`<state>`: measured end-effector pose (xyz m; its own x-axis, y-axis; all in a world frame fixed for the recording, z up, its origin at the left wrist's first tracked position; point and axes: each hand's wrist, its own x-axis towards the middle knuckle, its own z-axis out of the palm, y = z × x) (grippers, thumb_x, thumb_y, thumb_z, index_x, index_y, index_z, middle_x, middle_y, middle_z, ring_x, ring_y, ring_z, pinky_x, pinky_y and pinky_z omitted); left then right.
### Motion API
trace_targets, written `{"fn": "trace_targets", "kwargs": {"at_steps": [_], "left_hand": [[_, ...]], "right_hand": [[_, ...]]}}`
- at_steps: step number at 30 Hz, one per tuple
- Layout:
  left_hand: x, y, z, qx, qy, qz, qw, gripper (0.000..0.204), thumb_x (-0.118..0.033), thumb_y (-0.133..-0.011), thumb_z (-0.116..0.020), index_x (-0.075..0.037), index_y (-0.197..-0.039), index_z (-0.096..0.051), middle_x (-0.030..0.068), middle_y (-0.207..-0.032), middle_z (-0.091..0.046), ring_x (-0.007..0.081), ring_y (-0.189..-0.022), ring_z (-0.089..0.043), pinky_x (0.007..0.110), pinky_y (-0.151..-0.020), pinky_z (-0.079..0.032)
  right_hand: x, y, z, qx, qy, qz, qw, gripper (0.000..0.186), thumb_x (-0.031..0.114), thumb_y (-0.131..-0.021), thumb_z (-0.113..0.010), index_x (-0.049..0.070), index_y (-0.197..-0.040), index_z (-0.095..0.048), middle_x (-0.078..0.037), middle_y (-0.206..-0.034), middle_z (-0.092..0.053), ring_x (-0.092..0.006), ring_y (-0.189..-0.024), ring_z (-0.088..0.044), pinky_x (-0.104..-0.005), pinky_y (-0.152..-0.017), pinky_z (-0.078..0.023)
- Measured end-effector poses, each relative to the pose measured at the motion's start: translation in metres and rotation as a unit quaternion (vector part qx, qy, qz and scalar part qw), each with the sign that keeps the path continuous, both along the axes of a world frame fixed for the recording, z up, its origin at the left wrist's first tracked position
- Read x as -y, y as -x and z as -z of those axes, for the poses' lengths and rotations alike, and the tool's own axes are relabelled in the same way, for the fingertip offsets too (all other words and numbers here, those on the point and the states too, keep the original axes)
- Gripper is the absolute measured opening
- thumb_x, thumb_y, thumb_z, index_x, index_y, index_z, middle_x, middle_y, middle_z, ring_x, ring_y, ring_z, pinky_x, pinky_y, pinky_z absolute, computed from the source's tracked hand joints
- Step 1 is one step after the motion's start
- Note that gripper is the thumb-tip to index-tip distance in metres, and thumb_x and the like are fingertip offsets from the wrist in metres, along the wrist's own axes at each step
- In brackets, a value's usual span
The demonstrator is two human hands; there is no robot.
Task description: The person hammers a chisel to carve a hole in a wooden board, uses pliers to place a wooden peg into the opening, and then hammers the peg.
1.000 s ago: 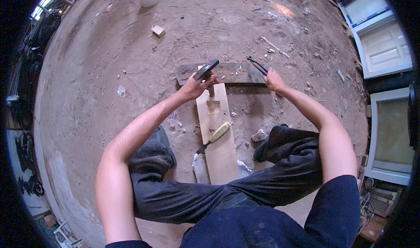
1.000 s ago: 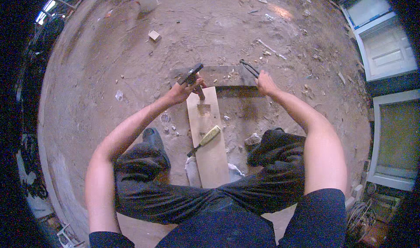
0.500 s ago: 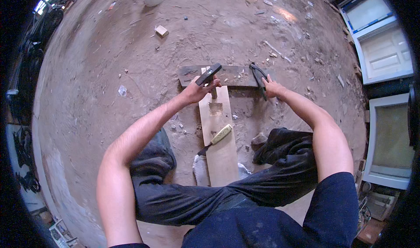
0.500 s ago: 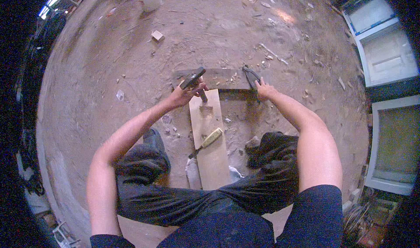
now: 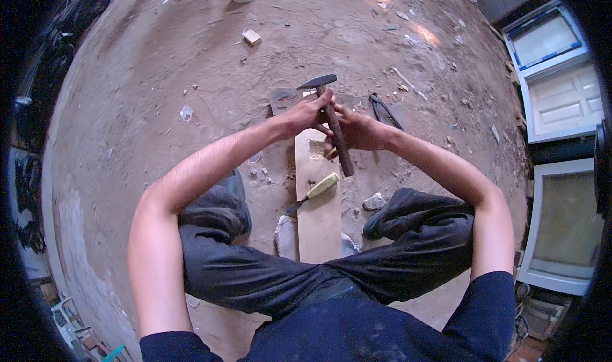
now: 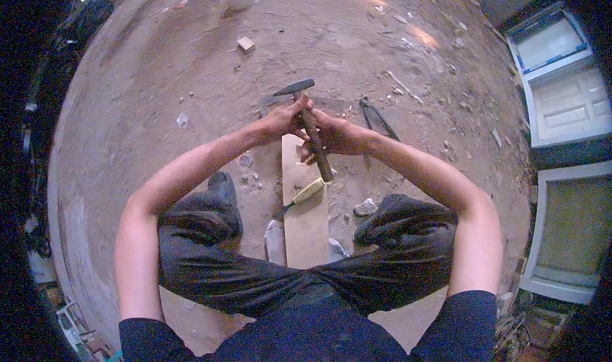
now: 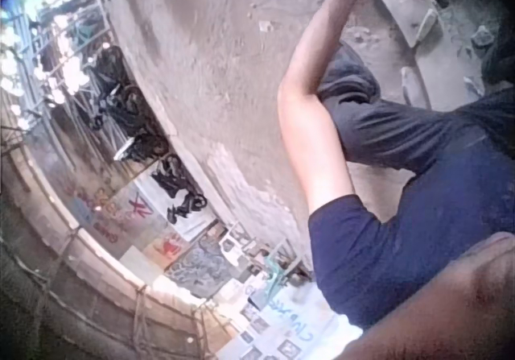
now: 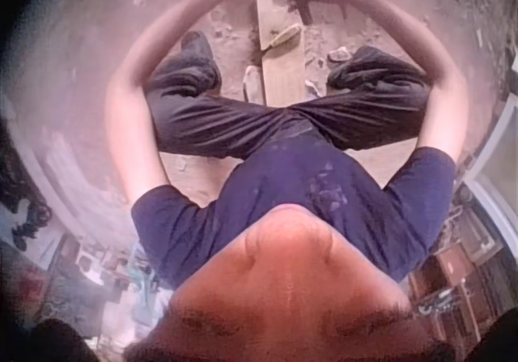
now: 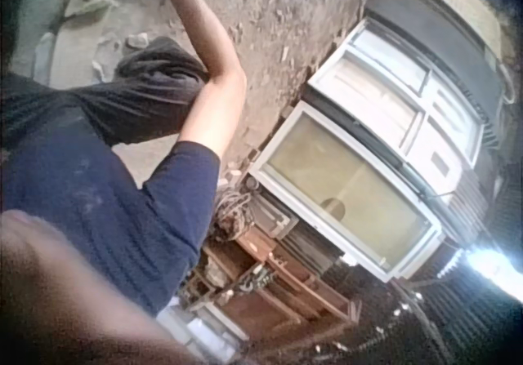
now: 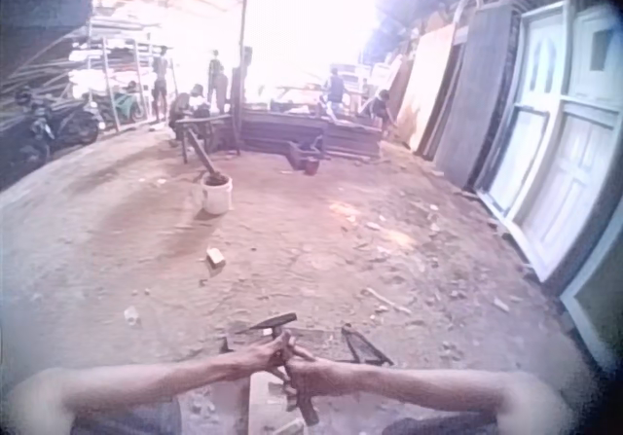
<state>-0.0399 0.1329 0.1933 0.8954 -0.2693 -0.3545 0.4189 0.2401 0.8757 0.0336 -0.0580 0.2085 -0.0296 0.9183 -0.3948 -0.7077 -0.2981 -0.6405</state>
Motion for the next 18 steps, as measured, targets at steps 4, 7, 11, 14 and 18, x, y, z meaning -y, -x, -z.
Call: {"fn": "trace_targets", "kwargs": {"at_steps": [4, 7, 11, 14, 18], "left_hand": [[-0.005, 0.007, -0.003, 0.085, -0.057, -0.016, 0.995, 0.044, -0.051, -0.094, -0.043, -0.013, -0.115, -0.050, 0.0053, -0.118, -0.059, 0.0159, -0.109, -0.056, 0.035, -0.088, -0.049], [-0.007, 0.012, -0.010, 0.220, -0.190, -0.039, 0.956, 0.044, -0.042, -0.093, -0.054, -0.010, -0.123, -0.049, 0.0053, -0.121, -0.058, 0.0157, -0.112, -0.054, 0.033, -0.093, -0.046], [-0.031, 0.016, 0.007, 0.195, -0.169, -0.098, 0.961, 0.064, -0.024, -0.082, -0.072, -0.009, -0.135, -0.039, 0.0093, -0.122, -0.055, 0.0194, -0.113, -0.054, 0.034, -0.090, -0.051], [-0.039, 0.022, 0.009, 0.230, -0.202, -0.093, 0.947, 0.077, -0.017, -0.079, -0.075, -0.006, -0.141, -0.029, 0.0148, -0.119, -0.055, 0.0201, -0.102, -0.060, 0.032, -0.083, -0.053], [-0.030, 0.023, 0.003, 0.264, -0.333, -0.047, 0.904, 0.080, -0.019, -0.081, -0.073, -0.005, -0.143, -0.026, 0.0140, -0.101, -0.061, 0.0168, -0.080, -0.065, 0.028, -0.069, -0.054]], "right_hand": [[-0.012, 0.013, -0.009, 0.250, 0.096, 0.060, 0.962, 0.072, 0.033, -0.081, -0.070, 0.018, -0.141, -0.033, -0.002, -0.081, -0.053, -0.0122, -0.066, -0.054, -0.0320, -0.054, -0.044], [-0.009, 0.003, -0.008, 0.483, 0.140, 0.089, 0.860, 0.046, 0.024, -0.079, -0.067, 0.006, -0.121, -0.057, -0.003, -0.069, -0.057, -0.0097, -0.057, -0.052, -0.0278, -0.049, -0.042], [0.000, -0.017, 0.021, 0.575, 0.069, 0.126, 0.806, 0.033, 0.025, -0.081, -0.064, 0.001, -0.103, -0.063, -0.003, -0.068, -0.059, -0.0088, -0.062, -0.054, -0.0282, -0.054, -0.044], [0.005, -0.016, 0.023, 0.600, 0.101, 0.100, 0.787, 0.030, 0.027, -0.082, -0.064, -0.002, -0.091, -0.064, -0.002, -0.065, -0.057, -0.0084, -0.062, -0.052, -0.0287, -0.055, -0.044], [0.018, -0.015, 0.028, 0.607, 0.109, 0.068, 0.784, 0.033, 0.030, -0.082, -0.065, -0.003, -0.087, -0.064, -0.001, -0.063, -0.054, -0.0086, -0.061, -0.049, -0.0297, -0.055, -0.042]]}}
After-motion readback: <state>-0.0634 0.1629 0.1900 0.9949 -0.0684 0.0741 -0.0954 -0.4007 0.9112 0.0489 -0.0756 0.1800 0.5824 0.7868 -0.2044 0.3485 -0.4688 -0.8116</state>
